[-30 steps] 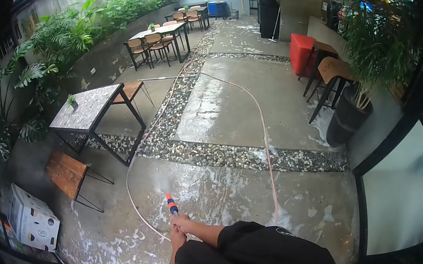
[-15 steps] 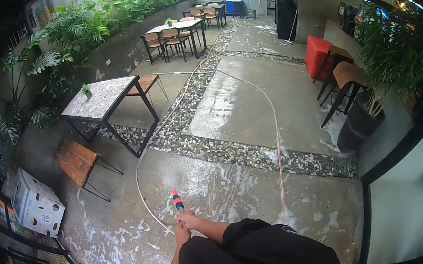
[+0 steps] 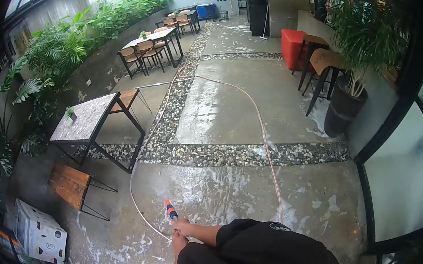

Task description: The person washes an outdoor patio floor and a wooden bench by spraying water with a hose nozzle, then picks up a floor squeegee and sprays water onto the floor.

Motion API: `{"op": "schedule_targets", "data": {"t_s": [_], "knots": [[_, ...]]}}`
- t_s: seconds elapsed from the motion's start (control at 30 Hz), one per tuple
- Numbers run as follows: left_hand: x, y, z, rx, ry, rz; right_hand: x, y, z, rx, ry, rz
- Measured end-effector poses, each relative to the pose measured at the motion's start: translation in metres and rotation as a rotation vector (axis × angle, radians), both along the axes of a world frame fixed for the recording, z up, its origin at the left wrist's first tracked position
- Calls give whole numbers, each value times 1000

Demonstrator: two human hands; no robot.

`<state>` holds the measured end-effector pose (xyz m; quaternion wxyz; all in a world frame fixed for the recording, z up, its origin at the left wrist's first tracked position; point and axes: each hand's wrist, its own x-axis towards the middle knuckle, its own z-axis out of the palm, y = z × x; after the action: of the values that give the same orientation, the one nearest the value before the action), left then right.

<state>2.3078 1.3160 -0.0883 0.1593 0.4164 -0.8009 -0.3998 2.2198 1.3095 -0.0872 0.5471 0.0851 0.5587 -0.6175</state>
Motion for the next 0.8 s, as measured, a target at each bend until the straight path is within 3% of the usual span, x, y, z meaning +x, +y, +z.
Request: {"op": "schedule_targets", "data": {"t_s": [0.3, 0.47, 0.7, 0.77, 0.8], "knots": [[1, -3, -6, -31, 142, -90, 2, -1, -1, 43, 32, 3], [3, -1, 13, 109, 63, 0, 5, -5, -3, 45, 38, 1], [14, -14, -9, 197, 22, 70, 15, -14, -1, 36, -7, 41], [24, -19, -25, -206, 92, -78, 15, -19, -22, -89, -67, 169], [28, -20, -30, -176, 121, -61, 15, -22, -36, -128, -115, 217]]}}
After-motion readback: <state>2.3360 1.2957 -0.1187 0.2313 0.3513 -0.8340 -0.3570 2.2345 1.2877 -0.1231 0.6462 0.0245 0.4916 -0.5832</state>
